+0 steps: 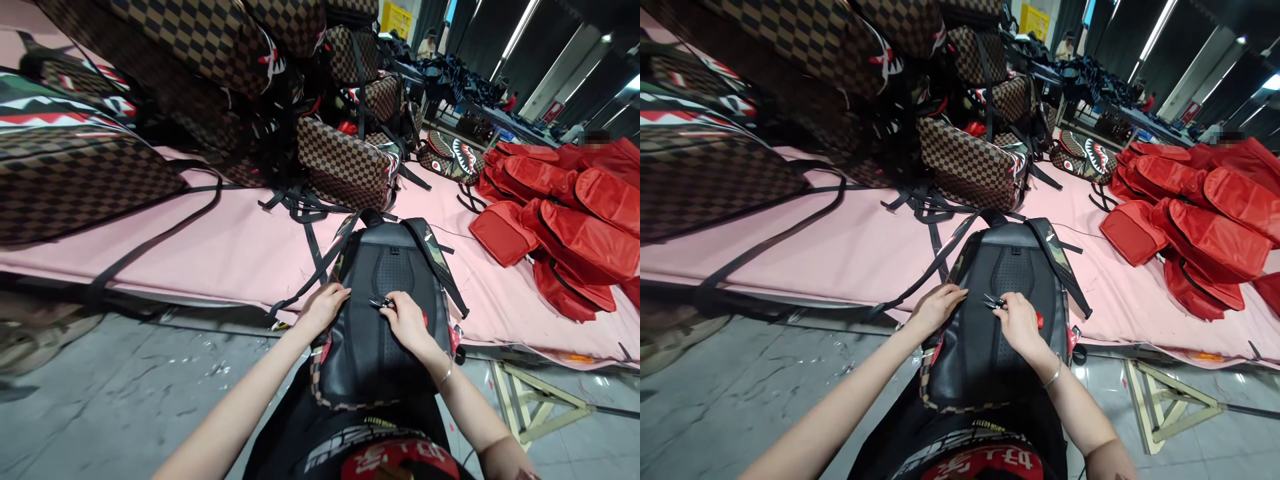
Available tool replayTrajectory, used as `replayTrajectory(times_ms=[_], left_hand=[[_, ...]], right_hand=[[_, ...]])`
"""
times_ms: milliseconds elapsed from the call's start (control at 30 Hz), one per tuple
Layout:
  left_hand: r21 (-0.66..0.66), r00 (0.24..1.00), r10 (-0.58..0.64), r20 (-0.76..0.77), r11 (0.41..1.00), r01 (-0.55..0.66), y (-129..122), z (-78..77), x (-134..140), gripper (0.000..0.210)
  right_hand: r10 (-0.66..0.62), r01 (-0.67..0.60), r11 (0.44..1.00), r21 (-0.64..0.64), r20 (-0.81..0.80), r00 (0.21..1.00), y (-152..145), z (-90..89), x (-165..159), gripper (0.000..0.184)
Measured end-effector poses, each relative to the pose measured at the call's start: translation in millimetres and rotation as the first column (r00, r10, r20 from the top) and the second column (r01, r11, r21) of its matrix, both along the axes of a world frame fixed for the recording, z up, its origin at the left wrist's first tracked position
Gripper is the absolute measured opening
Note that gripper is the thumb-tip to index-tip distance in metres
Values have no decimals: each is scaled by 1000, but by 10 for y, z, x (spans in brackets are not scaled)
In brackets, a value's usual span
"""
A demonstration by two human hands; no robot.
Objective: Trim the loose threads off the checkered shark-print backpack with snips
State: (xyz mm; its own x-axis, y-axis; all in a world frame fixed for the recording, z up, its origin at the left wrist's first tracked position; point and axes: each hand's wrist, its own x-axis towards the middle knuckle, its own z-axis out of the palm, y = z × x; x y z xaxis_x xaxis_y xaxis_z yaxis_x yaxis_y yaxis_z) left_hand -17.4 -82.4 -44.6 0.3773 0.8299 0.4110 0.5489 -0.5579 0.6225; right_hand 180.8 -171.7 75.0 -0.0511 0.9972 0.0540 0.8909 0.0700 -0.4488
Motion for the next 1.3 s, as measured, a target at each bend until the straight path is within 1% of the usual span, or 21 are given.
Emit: replayTrajectory(times_ms=[100,167,300,367,467,533,633,733,833,1067,1200,1300], left_hand=[[34,1000,-23,-20,999,23,-33,-15,-7,37],[45,999,-37,-23,998,38,-41,-2,-5,37],[40,998,-55,-13,998,55,-49,57,-2,33],[25,1000,-24,11,999,23,-63,75,2,31],[-19,996,63,69,998,-61,-91,67,12,28],[-55,990,97,103,994,-92,-102,52,23,27],[-100,984,118,133,989,-105,-106,53,36,26],[-136,979,137,148,984,-117,-109,85,42,25],[-169,976,146,160,979,-118,-118,116,41,26],[-248,961,157,228,964,-98,-138,176,54,24],[-332,921,206,329,939,-91,-142,176,46,24],[-457,850,316,422,884,-102,-173,98,-56,25]], right_hand=[[16,-10,1000,-29,197,980,159,-10,-138,18],[19,-8,999,-39,295,955,246,-15,-206,19],[34,-22,999,-35,389,921,347,-20,-279,16],[40,-25,999,-42,418,908,364,-19,-300,15],[59,-36,997,-61,446,893,373,-18,-325,13],[84,-54,995,-79,453,887,382,-22,-342,12],[120,-92,992,-81,479,869,414,-35,-378,12],[156,-142,988,-67,521,839,456,-43,-434,12],[191,-175,981,-83,555,809,489,-33,-500,11],[208,-212,975,-61,575,791,534,-11,-600,17],[208,-204,976,-70,567,797,547,-13,-583,15],[168,-170,985,-44,505,847,501,6,-506,9]])
